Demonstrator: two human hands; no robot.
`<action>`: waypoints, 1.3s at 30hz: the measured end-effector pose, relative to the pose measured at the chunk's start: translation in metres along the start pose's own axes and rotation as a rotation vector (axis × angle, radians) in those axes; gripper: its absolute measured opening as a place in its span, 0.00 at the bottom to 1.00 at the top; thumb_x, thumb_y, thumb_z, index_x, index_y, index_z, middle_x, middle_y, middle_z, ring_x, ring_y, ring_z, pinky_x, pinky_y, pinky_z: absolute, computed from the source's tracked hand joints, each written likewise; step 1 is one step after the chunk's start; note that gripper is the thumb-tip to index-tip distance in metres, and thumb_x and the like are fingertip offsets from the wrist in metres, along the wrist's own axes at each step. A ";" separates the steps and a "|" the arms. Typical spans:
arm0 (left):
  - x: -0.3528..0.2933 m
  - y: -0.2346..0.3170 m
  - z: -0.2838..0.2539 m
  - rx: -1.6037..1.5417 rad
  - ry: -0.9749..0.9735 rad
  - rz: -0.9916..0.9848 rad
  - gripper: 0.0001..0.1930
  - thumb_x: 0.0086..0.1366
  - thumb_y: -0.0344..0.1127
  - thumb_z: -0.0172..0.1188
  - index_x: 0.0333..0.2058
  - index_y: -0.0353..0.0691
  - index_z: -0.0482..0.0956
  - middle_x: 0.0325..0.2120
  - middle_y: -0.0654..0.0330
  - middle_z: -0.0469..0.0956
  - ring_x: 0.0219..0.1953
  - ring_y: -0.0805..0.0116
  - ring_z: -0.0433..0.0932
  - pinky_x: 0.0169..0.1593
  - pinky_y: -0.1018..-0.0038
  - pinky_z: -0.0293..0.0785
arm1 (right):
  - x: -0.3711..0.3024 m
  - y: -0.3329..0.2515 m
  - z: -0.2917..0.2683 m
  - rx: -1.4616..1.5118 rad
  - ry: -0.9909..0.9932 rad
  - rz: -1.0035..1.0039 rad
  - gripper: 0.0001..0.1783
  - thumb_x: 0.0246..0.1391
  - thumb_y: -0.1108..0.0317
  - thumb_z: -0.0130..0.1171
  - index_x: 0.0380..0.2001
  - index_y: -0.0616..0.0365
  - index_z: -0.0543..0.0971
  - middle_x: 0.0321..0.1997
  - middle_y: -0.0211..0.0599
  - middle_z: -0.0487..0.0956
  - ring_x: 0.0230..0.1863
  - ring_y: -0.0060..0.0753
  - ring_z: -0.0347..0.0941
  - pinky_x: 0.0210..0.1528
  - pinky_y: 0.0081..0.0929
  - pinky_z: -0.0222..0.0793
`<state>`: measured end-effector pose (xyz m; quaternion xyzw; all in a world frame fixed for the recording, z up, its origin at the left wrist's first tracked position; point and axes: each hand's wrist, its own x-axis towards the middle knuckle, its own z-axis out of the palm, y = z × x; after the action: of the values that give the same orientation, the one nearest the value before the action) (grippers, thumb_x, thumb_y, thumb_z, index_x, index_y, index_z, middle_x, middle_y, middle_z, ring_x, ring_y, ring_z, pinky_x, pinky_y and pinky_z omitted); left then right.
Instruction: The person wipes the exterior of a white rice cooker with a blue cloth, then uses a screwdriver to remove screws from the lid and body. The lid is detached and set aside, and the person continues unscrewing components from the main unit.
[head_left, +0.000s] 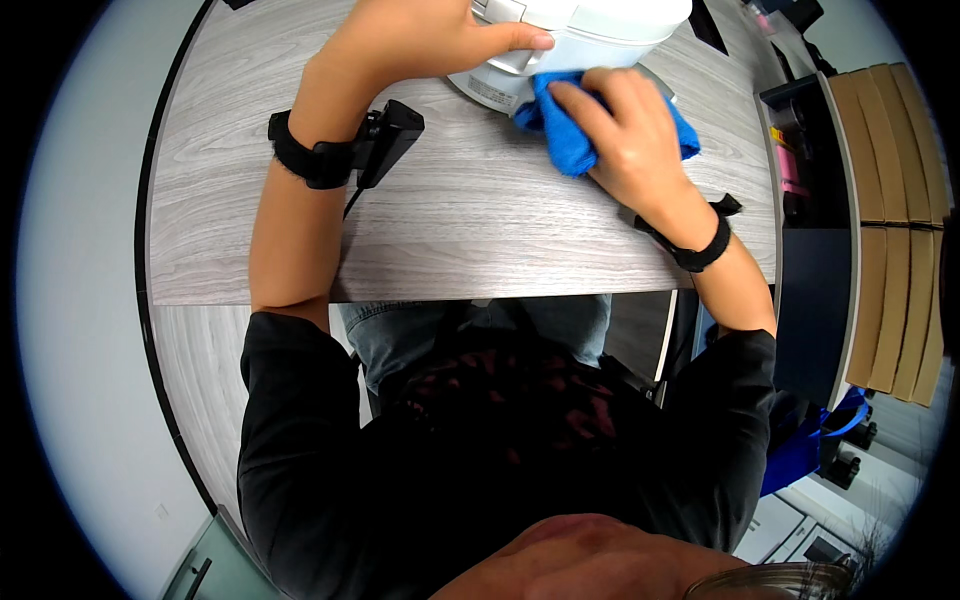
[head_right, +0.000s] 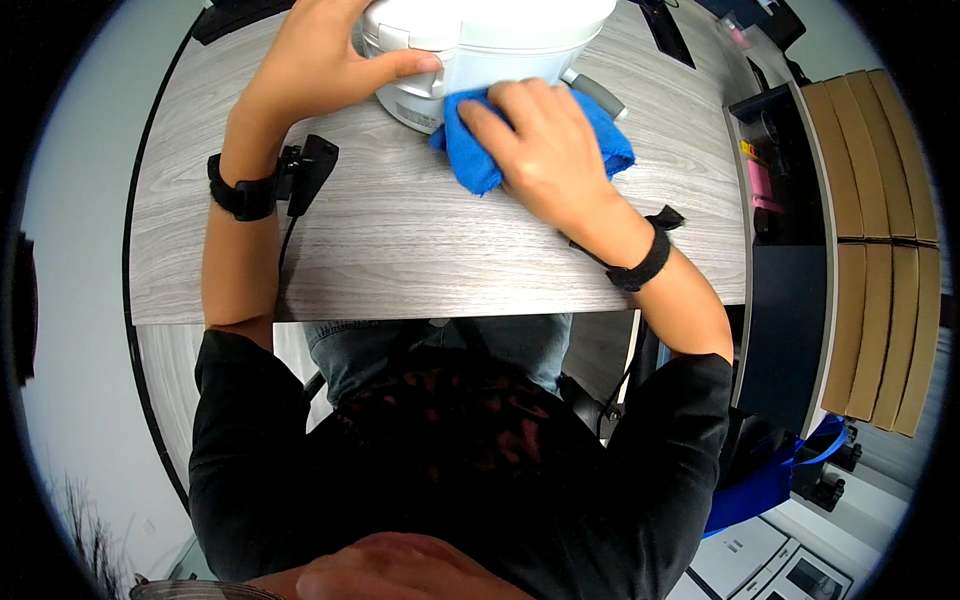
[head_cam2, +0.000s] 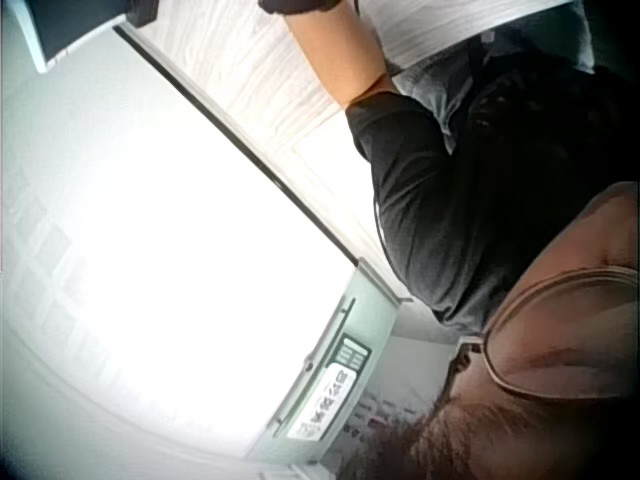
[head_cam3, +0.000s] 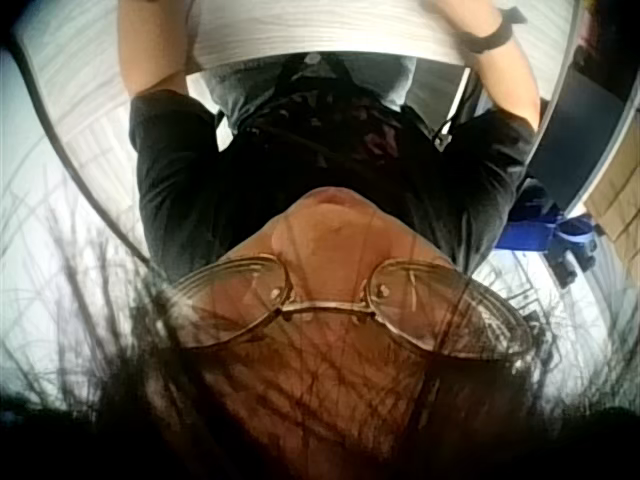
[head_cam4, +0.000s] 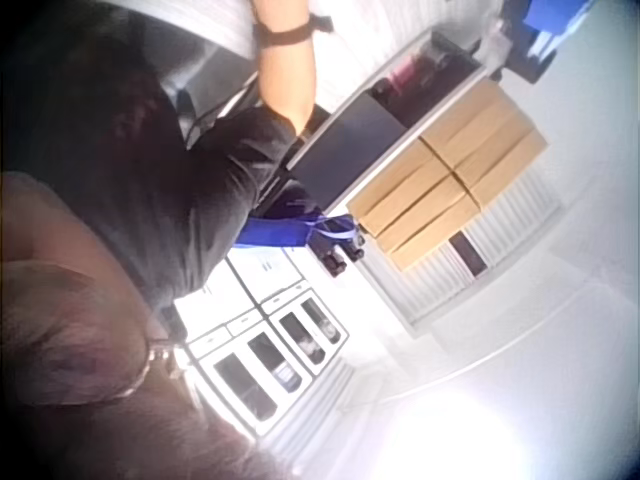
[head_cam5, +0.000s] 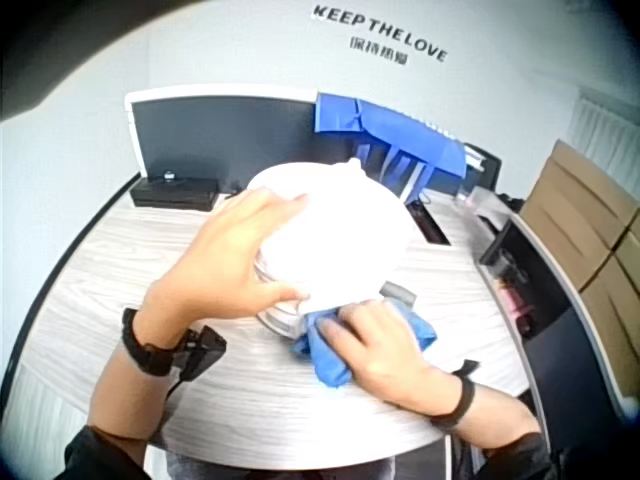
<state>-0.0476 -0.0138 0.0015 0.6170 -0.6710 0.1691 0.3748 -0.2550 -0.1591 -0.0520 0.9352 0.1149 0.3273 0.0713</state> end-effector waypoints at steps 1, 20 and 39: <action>-0.001 -0.001 -0.001 -0.010 -0.017 -0.006 0.42 0.45 0.39 0.77 0.60 0.31 0.73 0.50 0.47 0.75 0.53 0.48 0.73 0.57 0.59 0.68 | 0.005 0.000 -0.010 -0.001 0.001 0.034 0.30 0.36 0.75 0.73 0.50 0.55 0.83 0.43 0.41 0.76 0.42 0.43 0.75 0.42 0.36 0.74; -0.003 -0.001 -0.005 -0.080 -0.062 -0.015 0.37 0.49 0.36 0.72 0.60 0.35 0.74 0.42 0.52 0.74 0.49 0.54 0.72 0.58 0.62 0.61 | -0.012 -0.006 0.020 -0.109 -0.087 -0.036 0.18 0.47 0.70 0.62 0.45 0.55 0.83 0.38 0.33 0.74 0.41 0.34 0.72 0.40 0.30 0.67; -0.002 0.011 0.023 0.055 0.127 0.028 0.31 0.52 0.37 0.70 0.57 0.40 0.78 0.41 0.57 0.74 0.48 0.55 0.70 0.54 0.60 0.57 | -0.009 -0.001 0.016 -0.118 0.005 -0.048 0.20 0.48 0.68 0.60 0.48 0.53 0.82 0.42 0.32 0.75 0.40 0.32 0.72 0.42 0.30 0.67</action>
<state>-0.0649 -0.0264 -0.0128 0.6058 -0.6496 0.2313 0.3969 -0.2518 -0.1617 -0.0695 0.9255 0.1180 0.3341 0.1339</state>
